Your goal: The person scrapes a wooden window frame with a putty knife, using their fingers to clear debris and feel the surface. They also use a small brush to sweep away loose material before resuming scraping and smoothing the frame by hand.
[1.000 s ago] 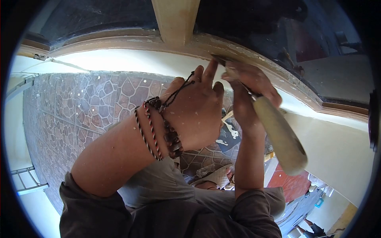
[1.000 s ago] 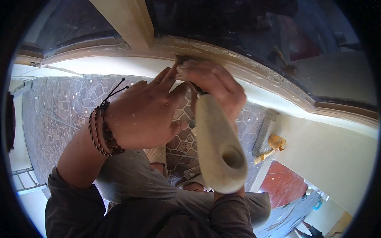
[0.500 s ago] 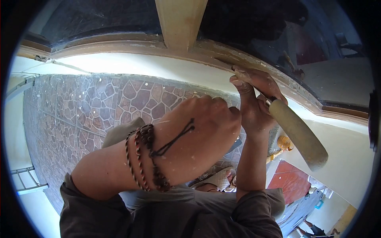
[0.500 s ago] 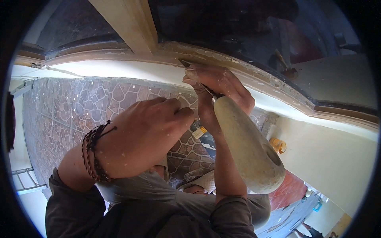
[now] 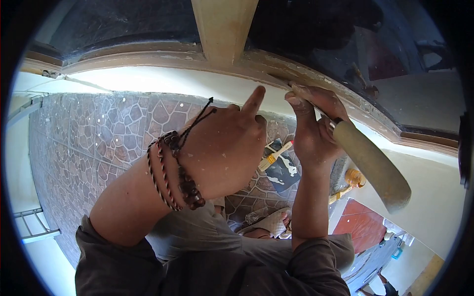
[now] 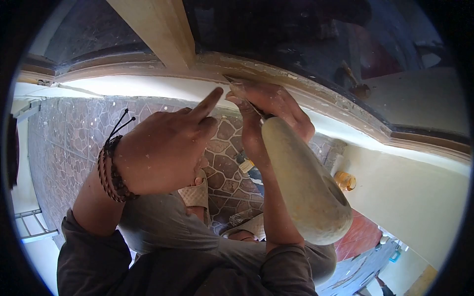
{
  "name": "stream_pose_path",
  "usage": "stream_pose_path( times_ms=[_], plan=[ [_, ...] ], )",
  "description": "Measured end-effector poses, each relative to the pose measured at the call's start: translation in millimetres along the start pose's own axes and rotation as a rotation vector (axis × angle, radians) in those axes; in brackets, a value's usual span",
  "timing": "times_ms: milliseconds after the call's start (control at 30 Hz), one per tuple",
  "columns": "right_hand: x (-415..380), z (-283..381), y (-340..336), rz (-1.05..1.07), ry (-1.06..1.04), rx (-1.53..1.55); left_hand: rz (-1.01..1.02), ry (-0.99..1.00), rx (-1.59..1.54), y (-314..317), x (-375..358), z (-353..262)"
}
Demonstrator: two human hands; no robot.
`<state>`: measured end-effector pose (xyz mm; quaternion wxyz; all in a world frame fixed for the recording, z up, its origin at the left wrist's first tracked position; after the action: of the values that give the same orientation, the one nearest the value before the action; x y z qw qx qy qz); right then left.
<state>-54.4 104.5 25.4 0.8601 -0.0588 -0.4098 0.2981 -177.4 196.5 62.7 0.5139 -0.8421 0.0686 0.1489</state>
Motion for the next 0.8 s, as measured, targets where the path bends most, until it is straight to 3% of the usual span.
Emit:
stream_pose_path(
  times_ms=[167, 233, 333, 400, 533, 700, 800],
  plan=[
    [9.1, 4.1, 1.0, 0.033, -0.020, -0.110, -0.031, -0.071, -0.001, 3.3, 2.5, 2.2],
    [17.4, 4.4, 1.1, 0.067, -0.070, -0.170, 0.048, -0.114, 0.010, 2.7, 4.5, 3.6],
    [26.3, 0.1, -0.4, 0.077, 0.064, -0.123, 0.068, -0.119, 0.007, 5.4, 7.8, 2.6],
    [25.4, -12.1, 10.1, 0.077, 0.183, 0.210, 0.070, -0.118, 0.018, 7.4, 8.1, 0.6],
    [20.4, -8.9, 14.0, 0.023, 0.165, 0.261, 0.046, -0.134, 0.012, 6.8, 6.2, 1.4],
    [18.5, -9.6, 17.5, 0.058, -0.032, -0.045, 0.007, -0.114, 0.002, 7.9, 6.6, 1.0],
    [19.7, -7.3, 21.1, 0.035, -0.003, 0.002, 0.005, -0.107, -0.027, 4.6, 5.9, 1.7]
  ],
)
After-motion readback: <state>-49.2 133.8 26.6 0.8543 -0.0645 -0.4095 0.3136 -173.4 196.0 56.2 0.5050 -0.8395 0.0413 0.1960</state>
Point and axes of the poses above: each hand's wrist, its own x-axis towards the middle knuckle, its own y-axis out of the palm, z = x × y, the point moved 4 cm from there along x, towards the middle knuckle, and after that the axes turned 2 degrees about -x, right-handed, at the moved point
